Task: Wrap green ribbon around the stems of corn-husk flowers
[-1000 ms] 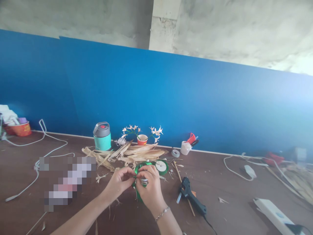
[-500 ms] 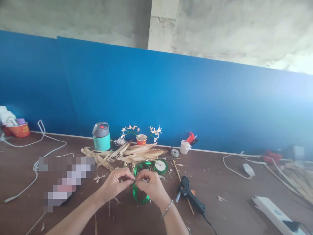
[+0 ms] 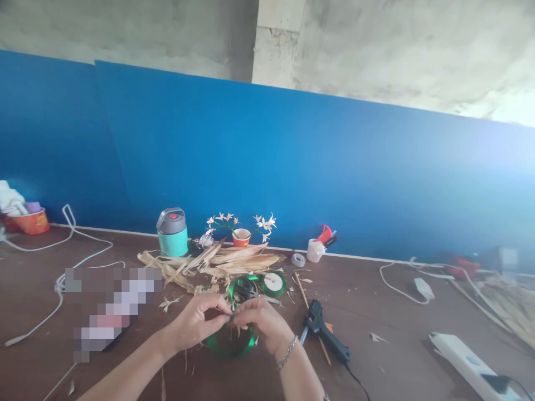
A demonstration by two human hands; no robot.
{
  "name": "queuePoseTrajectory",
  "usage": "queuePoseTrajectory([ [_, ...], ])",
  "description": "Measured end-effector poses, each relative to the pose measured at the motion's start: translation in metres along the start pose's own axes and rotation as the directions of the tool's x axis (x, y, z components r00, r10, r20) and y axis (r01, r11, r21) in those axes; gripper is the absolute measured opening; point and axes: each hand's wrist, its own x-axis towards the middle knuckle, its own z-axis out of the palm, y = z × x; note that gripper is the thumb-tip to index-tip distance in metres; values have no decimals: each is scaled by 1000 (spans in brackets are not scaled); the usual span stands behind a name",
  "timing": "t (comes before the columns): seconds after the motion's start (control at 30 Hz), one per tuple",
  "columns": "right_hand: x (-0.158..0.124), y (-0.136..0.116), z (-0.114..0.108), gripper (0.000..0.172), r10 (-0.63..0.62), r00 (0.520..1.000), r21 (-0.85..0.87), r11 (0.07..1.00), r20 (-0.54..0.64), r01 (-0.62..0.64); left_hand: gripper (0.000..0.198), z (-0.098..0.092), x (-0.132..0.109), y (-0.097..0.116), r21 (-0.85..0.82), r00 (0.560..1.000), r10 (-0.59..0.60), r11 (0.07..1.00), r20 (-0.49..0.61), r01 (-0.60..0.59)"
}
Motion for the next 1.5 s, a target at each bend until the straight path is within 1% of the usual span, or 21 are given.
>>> queuePoseTrajectory([
  [0.1, -1, -3, 4, 3, -36, 999, -79, 996, -11, 35, 11, 1, 1, -3, -21, 999, -40, 999, -12, 40],
  [0.2, -2, -4, 10, 4, -131, 988, -230, 967, -80, 109, 8, 1, 2, -6, -72, 995, -98, 993, -35, 95],
  [0.27, -2, -3, 13, 4, -221, 968, -348, 922, -116, 169, 7, 1, 3, -6, -119, 992, -113, 987, -49, 107],
  [0.33, -3, -2, 14, 7, -349, 931, -467, 845, -109, 262, 6, 0, 5, -6, -158, 992, -116, 982, -56, 106],
  [0.4, -3, -2, 14, 9, -480, 874, -576, 736, -71, 357, 5, -1, 6, -7, -189, 991, -127, 975, -48, 116],
  [0.47, -3, -2, 14, 10, -556, 831, -656, 636, -25, 406, 5, -2, 7, -9, -209, 989, -145, 968, -31, 136],
  [0.5, -3, -2, 14, 9, -572, 820, -680, 604, -9, 415, 5, -2, 8, -10, -212, 989, -149, 967, -26, 140],
  [0.6, -2, -2, 13, 10, -590, 808, -711, 567, 3, 416, 4, 0, 9, -14, -197, 986, -158, 970, -58, 144],
  [0.67, -2, -1, 12, 10, -600, 800, -720, 560, -11, 410, 4, 3, 9, -15, -211, 972, -221, 957, -84, 199],
  [0.73, -1, -1, 13, 11, -613, 790, -730, 549, -19, 408, 8, 6, 9, -14, -288, 931, -361, 899, -62, 329],
  [0.8, 0, 0, 13, 11, -632, 775, -740, 530, -20, 414, 10, 10, 8, -11, -405, 866, -499, 794, -10, 453],
  [0.87, 0, 0, 13, 11, -652, 758, -748, 512, -18, 422, 10, 12, 8, -8, -509, 814, -580, 695, 21, 508],
  [0.93, 1, 0, 13, 10, -667, 745, -756, 497, -18, 426, 10, 14, 8, -6, -578, 791, -611, 639, 19, 507],
  [1.1, 0, 1, 14, 11, -684, 729, -793, 443, 2, 418, 11, 18, 9, -7, -656, 775, -631, 590, -11, 471],
  [1.23, -1, 2, 15, 12, -712, 702, -834, 373, 25, 408, 9, 20, 9, -6, -657, 772, -633, 608, -63, 445],
  [1.33, -2, 3, 17, 13, -734, 676, -852, 319, 55, 415, 9, 19, 9, -2, -666, 762, -646, 587, -42, 461],
  [1.4, -2, 2, 17, 13, -741, 668, -853, 303, 69, 424, 10, 18, 9, 0, -676, 754, -657, 562, -16, 476],
  [1.43, -2, 2, 17, 13, -741, 668, -853, 302, 72, 426, 10, 17, 9, 0, -678, 755, -655, 558, -7, 478],
  [1.5, -2, 2, 16, 13, -739, 669, -850, 305, 72, 429, 10, 18, 8, -1, -676, 774, -633, 568, 6, 470],
])
